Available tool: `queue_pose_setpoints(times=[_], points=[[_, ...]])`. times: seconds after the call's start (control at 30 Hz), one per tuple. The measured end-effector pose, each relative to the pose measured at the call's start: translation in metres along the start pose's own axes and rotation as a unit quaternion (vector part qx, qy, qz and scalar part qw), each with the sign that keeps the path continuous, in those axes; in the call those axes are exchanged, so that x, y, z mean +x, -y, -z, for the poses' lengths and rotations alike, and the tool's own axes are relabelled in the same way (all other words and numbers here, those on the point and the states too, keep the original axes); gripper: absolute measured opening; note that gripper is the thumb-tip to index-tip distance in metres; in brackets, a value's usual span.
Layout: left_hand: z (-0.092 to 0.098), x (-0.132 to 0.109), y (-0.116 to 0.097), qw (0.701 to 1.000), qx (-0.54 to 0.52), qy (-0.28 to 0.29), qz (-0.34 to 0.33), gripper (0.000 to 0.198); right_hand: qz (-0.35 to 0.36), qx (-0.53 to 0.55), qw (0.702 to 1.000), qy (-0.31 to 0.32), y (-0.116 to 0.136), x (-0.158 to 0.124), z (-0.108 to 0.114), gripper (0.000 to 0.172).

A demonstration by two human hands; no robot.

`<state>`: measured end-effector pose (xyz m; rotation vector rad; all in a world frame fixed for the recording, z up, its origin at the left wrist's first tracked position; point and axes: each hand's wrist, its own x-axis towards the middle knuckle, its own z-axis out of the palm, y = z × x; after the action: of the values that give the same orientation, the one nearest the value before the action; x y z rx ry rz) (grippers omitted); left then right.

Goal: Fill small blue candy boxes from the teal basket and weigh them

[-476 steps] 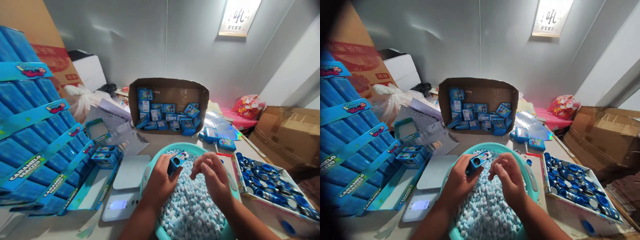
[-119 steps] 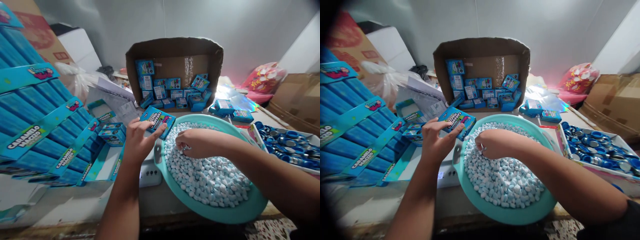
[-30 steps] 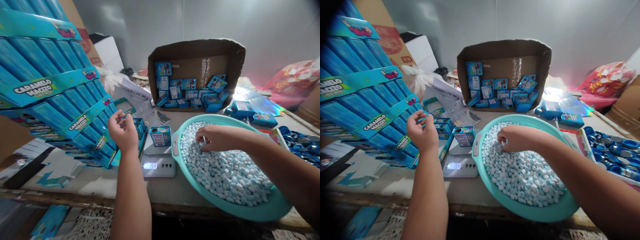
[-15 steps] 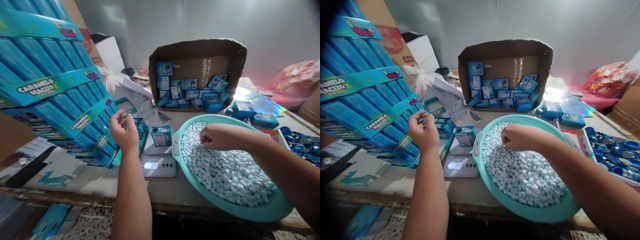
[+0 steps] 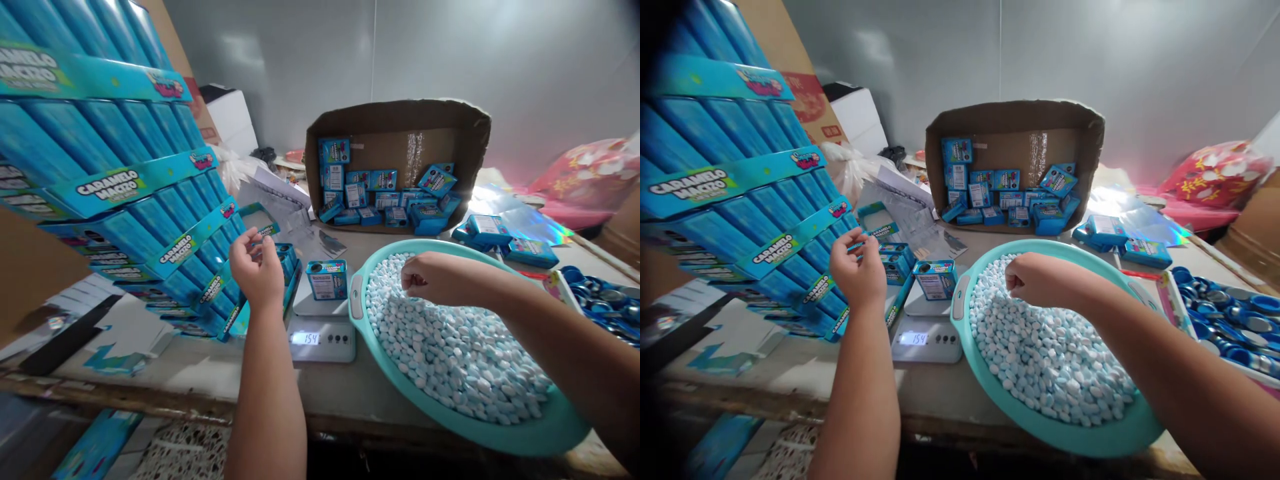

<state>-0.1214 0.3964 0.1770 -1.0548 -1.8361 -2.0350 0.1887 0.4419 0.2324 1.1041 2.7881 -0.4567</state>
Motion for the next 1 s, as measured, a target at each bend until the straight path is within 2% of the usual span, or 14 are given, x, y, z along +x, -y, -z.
queue_pose_setpoints(times=[0.1, 0.2, 0.33, 0.5, 0.6, 0.67, 0.83, 1.0], points=[[0.0, 0.0, 0.002, 1.0, -0.007, 0.002, -0.002, 0.031, 0.002, 0.02, 1.0, -0.018, 0.002, 0.001, 0.002, 0.012], [-0.001, 0.0, 0.004, 1.0, -0.01, 0.005, 0.003, 0.029, 0.023, 0.027, 0.996, -0.08, 0.009, 0.006, 0.005, 0.013], [-0.004, -0.001, 0.007, 1.0, -0.015, 0.018, 0.0, 0.027, 0.109, 0.026, 0.981, -0.157, 0.032, 0.027, 0.018, 0.016], [-0.005, -0.003, 0.012, 0.999, -0.013, 0.038, 0.004, 0.027, 0.229, 0.033, 0.962, -0.146, 0.071, 0.08, 0.034, 0.01], [-0.005, -0.002, 0.014, 0.999, -0.013, 0.038, 0.006, 0.029, 0.264, 0.028, 0.952, -0.151, 0.087, 0.113, 0.03, 0.004], [-0.004, -0.001, 0.015, 0.999, -0.012, 0.038, 0.004, 0.029, 0.289, 0.008, 0.948, -0.133, 0.091, 0.126, 0.025, 0.004], [-0.002, 0.0, 0.014, 0.999, -0.014, 0.041, 0.008, 0.029, 0.363, -0.057, 0.927, -0.08, 0.091, 0.129, 0.019, 0.015], [0.0, -0.001, 0.011, 0.999, -0.018, 0.045, 0.01, 0.03, 0.366, -0.055, 0.921, -0.119, 0.089, 0.13, 0.019, 0.016]])
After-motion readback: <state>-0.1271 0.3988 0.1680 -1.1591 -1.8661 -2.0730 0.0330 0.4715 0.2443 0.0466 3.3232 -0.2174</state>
